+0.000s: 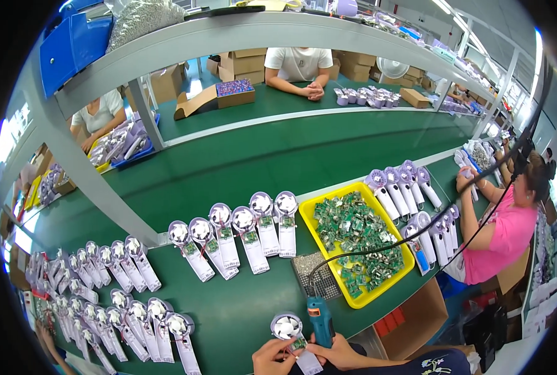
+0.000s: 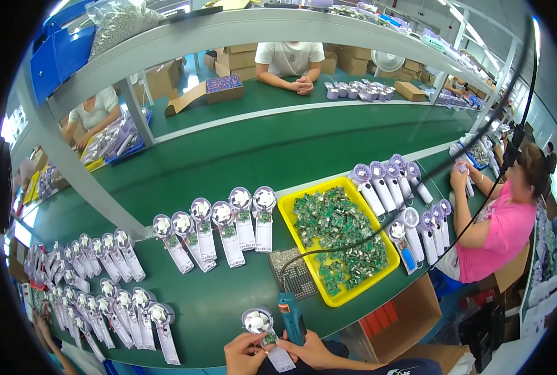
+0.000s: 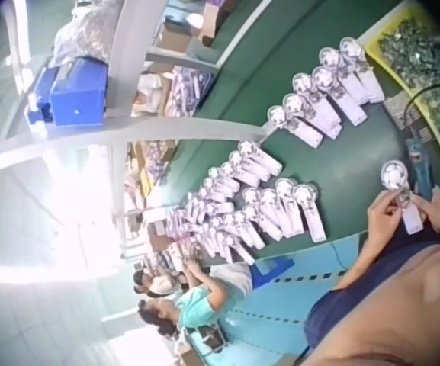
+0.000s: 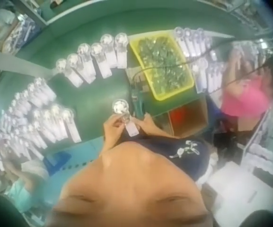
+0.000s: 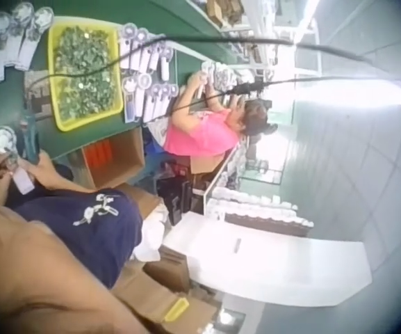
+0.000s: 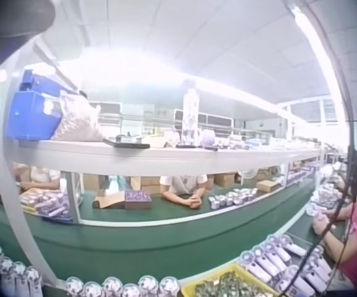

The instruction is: The person assembles handheld fans by installing PCB components and fan motors into plastic fan housings, securing them with screws using an electric screwdriver.

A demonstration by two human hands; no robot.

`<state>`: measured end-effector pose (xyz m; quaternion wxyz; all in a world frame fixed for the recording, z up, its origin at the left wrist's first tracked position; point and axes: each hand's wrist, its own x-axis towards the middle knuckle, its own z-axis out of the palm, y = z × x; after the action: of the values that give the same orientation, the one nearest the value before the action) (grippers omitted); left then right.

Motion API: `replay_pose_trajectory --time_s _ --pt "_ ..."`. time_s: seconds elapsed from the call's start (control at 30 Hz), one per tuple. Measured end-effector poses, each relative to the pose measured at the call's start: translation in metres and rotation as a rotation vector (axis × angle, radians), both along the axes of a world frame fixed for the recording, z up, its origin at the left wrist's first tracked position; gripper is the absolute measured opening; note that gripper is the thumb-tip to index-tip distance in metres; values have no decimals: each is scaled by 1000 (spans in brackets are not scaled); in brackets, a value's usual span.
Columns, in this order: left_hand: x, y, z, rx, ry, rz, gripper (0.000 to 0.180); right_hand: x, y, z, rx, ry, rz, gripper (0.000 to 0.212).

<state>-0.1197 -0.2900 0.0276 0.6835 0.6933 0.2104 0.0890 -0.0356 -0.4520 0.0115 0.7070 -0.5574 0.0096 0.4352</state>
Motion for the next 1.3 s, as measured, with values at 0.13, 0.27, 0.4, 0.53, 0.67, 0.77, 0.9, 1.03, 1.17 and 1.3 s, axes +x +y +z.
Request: replay_pose_trajectory --time_s 0.13,0.27,0.4,0.53,0.67,0.77,0.9,1.03,1.17,1.3 --pt "1 3 -4 19 -33 -8 35 -1 3 17 -172 19 2 29" --pt "3 3 -5 -3 -29 3 35 4 5 17 -139 28 -13 30" --pt "4 3 -9 60 -10 -34 31 3 4 16 -149 61 -22 32" --pt "5 3 -6 57 -9 -46 30 0 3 13 -154 -2 -31 33" --pt "5 3 -14 30 -25 -48 30 3 3 11 -165 -17 -15 32" --pt "4 1 -16 8 -28 -24 31 3 6 15 -147 2 -41 32" --pt "4 2 -16 -2 12 -24 31 4 3 12 -172 -6 -7 34" --pt "3 0 -17 16 -6 -23 32 8 2 16 -201 27 14 41" --pt "8 2 -16 20 -8 -15 33 6 6 17 -285 10 -27 44" --pt "8 3 -15 -62 -12 -13 33 11 6 20 -190 46 8 47"
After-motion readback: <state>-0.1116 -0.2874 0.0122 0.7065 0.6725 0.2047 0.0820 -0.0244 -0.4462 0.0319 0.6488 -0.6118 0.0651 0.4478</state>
